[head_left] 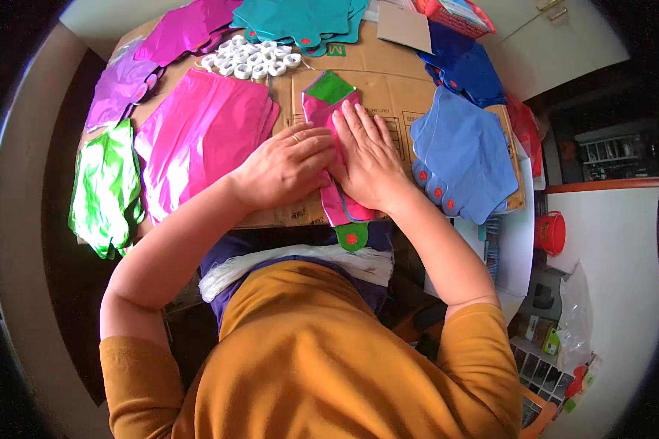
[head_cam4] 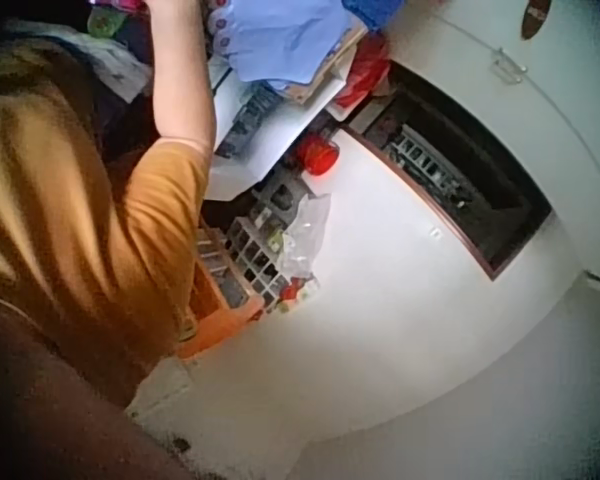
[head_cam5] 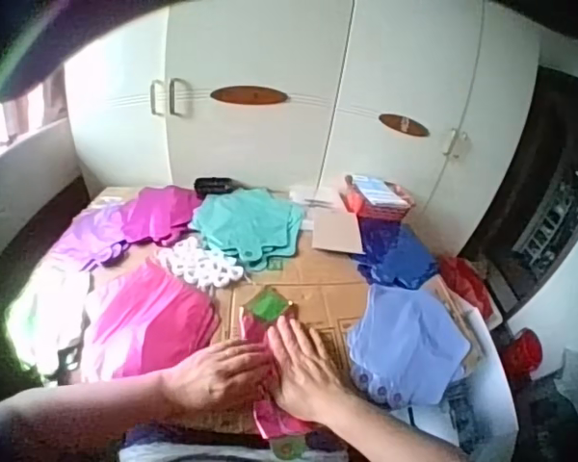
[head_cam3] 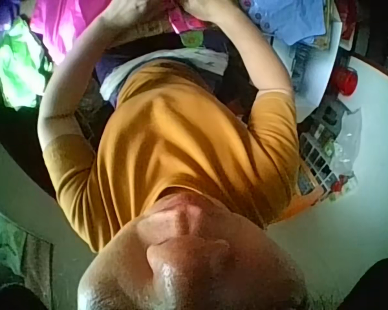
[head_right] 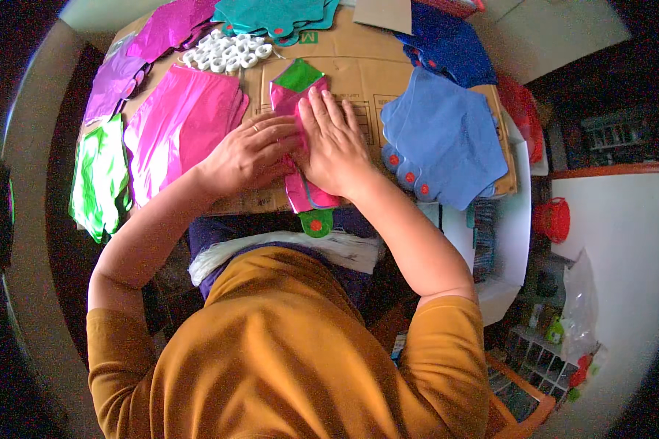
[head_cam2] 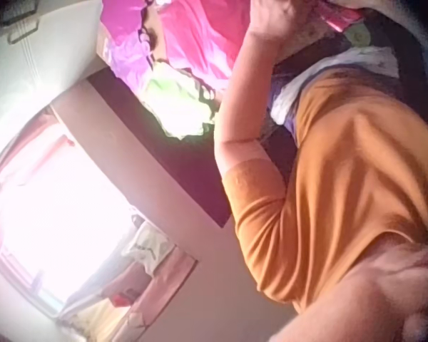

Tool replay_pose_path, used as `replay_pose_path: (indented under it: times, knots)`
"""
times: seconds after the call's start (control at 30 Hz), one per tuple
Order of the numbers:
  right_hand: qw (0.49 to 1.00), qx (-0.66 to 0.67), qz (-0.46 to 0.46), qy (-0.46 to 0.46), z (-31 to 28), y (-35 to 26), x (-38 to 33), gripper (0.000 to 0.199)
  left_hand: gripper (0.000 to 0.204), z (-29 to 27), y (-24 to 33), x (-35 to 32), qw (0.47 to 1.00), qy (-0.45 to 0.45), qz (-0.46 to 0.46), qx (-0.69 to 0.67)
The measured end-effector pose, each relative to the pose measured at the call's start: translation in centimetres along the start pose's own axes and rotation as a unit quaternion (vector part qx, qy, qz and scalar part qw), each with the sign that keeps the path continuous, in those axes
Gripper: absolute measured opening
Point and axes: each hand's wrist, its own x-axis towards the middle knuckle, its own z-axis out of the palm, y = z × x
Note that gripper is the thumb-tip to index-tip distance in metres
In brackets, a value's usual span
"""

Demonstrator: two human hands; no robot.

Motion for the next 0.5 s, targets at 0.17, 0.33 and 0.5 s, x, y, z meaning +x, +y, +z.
replay_pose_path:
  times: [0.17,0.33,0.5]
  knots:
    - [1.000,-0.009,-0.003,-0.007,-0.4,-0.1,0.1,0.074,0.051,-0.3,-0.3,-0.4,0.998,-0.018,-0.064,-0.019]
    - [0.998,0.047,0.007,-0.049,-1.6,0.3,0.7,0.074,0.049,-0.6,-0.1,-0.3,0.994,-0.029,-0.093,-0.039]
    - [0.994,0.097,0.020,-0.035,-1.6,3.3,2.2,0.070,0.049,-0.8,0.2,-0.2,0.990,-0.057,-0.121,-0.039]
